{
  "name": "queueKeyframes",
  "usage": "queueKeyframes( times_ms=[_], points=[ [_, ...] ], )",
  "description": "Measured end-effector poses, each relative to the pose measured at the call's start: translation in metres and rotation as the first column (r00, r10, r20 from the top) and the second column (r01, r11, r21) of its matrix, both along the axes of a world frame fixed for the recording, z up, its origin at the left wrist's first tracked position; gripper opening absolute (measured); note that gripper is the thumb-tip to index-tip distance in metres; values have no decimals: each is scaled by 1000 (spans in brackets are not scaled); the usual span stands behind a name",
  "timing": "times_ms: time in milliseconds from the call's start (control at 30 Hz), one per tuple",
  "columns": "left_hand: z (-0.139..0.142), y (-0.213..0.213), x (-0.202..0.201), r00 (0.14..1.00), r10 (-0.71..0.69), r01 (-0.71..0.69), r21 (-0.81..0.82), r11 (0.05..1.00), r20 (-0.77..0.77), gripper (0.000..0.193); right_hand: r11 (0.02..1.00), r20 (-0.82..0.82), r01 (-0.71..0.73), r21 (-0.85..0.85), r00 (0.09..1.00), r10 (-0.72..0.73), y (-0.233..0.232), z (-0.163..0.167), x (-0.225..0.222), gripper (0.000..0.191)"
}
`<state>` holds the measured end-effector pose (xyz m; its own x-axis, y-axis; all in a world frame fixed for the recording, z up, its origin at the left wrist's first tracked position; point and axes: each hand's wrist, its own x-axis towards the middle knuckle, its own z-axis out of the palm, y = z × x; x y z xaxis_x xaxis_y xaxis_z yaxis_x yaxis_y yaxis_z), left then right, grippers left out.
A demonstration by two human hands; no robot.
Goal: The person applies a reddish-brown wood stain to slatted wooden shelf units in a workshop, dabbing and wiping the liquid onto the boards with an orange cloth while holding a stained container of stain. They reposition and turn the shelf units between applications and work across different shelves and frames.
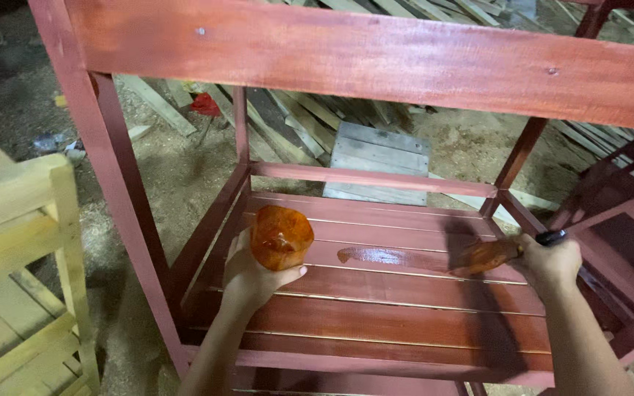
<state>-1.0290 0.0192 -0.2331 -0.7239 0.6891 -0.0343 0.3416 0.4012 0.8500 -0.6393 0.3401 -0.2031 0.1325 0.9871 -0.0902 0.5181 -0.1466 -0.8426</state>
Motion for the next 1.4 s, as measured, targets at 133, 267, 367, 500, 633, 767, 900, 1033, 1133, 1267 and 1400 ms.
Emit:
queueKeyframes(
  times_ms=[133, 267, 367, 500, 633, 767, 900, 1033, 1133, 1267, 1400],
  points=[
    [10, -7, -6, 996, 0, 4, -52, 999, 90, 102, 810, 936, -585, 46, 308, 169, -35, -8, -21, 27],
    [24, -13, 0, 992, -122, 124, -90, 988, 19, 89, 773, 872, -634, -11, 373, 318, -113, -43, -69, 21],
    [31, -12, 10, 993, -61, 65, -48, 997, 96, 95, 558, 763, -791, 250, 516, 389, -176, -73, -108, 29],
    [35, 2, 30, 983, -62, 57, 31, 998, 174, 100, 535, 694, -801, 268, 545, 470, -180, -78, -86, 34],
    [36, 27, 50, 983, -114, 116, -6, 993, 145, 94, 723, 737, -637, 267, 618, 272, -124, -56, 7, 12],
    [36, 39, 70, 977, -131, 133, 0, 991, 168, 86, 778, 751, -543, 316, 644, 144, -84, -31, 54, 19],
    [38, 52, 88, 974, -137, 139, 1, 990, 178, 84, 677, 746, -684, 273, 595, 300, -119, -51, 10, 25],
    [44, 74, 104, 980, -146, 141, 43, 989, 132, 85, 538, 649, -756, 373, 627, 431, -129, -68, -8, 21],
    [44, 81, 118, 983, -163, 157, 70, 985, 82, 86, 669, 695, -682, 295, 633, 340, -82, -47, 31, 13],
    [40, 91, 133, 975, -155, 171, -97, 980, 157, 88, 700, 566, -560, 443, 780, 266, -44, -36, 43, 39],
    [37, 101, 146, 983, -169, 171, -23, 985, 71, 92, 758, 798, -650, -54, 428, 424, -94, -75, -7, 37]
  ],
)
